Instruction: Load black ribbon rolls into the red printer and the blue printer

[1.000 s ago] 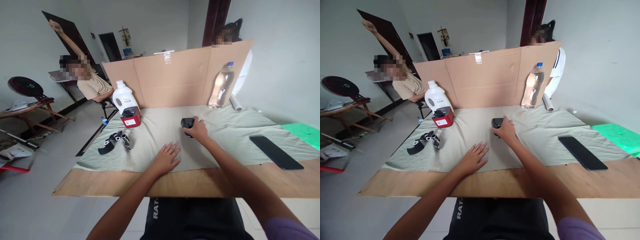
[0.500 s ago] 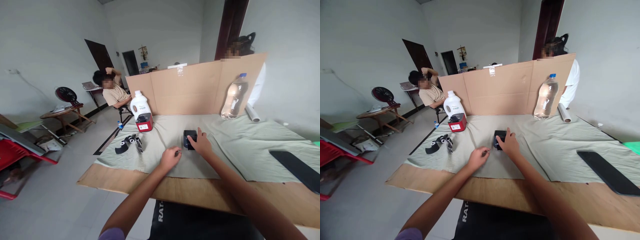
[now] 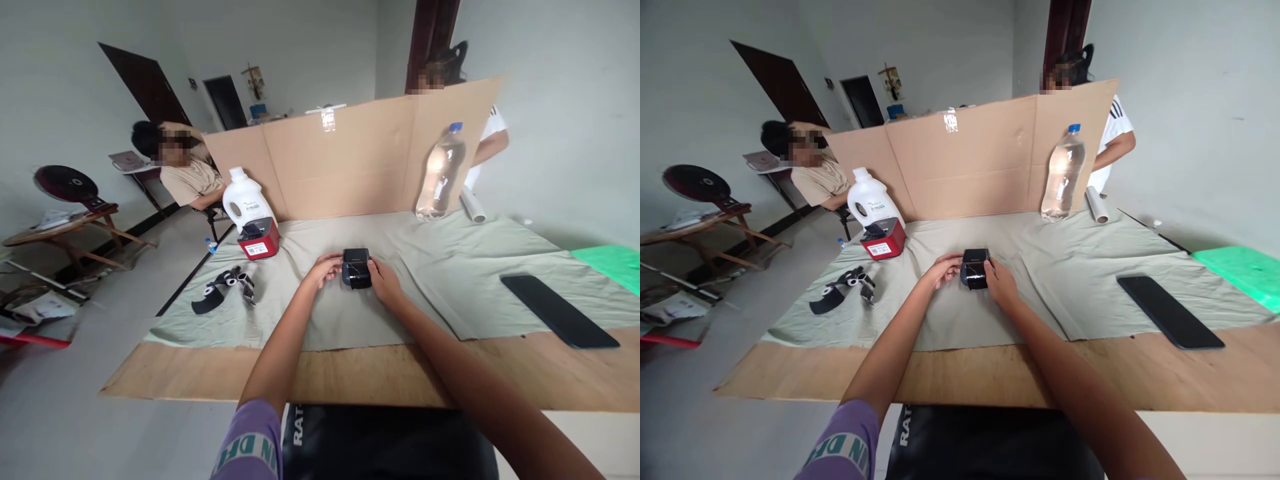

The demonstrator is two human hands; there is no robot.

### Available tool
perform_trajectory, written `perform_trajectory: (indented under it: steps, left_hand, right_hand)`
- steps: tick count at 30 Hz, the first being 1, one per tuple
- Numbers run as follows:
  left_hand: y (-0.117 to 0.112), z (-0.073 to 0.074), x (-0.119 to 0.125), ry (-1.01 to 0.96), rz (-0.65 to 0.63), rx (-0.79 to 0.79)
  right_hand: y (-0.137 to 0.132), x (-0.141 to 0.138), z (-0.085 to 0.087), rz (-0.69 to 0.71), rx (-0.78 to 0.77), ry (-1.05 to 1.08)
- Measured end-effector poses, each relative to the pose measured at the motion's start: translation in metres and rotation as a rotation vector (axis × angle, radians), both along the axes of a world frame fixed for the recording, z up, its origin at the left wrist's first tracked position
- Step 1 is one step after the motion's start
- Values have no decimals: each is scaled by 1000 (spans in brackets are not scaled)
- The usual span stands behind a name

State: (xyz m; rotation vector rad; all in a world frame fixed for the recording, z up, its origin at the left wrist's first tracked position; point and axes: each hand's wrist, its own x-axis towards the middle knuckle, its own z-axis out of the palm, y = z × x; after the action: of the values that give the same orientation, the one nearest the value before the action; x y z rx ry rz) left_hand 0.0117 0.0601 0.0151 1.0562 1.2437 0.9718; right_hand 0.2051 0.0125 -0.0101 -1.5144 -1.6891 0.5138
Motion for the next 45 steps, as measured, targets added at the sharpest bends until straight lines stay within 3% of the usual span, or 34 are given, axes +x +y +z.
perform_trajectory:
  steps: [10,24,30,35,40,45]
  left_hand:
    - [6,-10,8,-24,168,-9]
    - [11,-3,12,153,161,-78]
    - [3,-7,16,198,205,46]
    - [-9,-20,21,215,295,276]
    - [-11,-25,22,263,297,493]
    - [-5,-27,23,208,255,506]
  right_hand:
    - [-1,-2,2,-10,-19,5]
    - [-1,-2,1,-6,-4,-35]
    - [-3,-1,4,-3,-29,-37]
    - [0,3,3,8,-36,0]
    - [3,7,0,34,-29,20]
    - [4,8,1,45,-19,27]
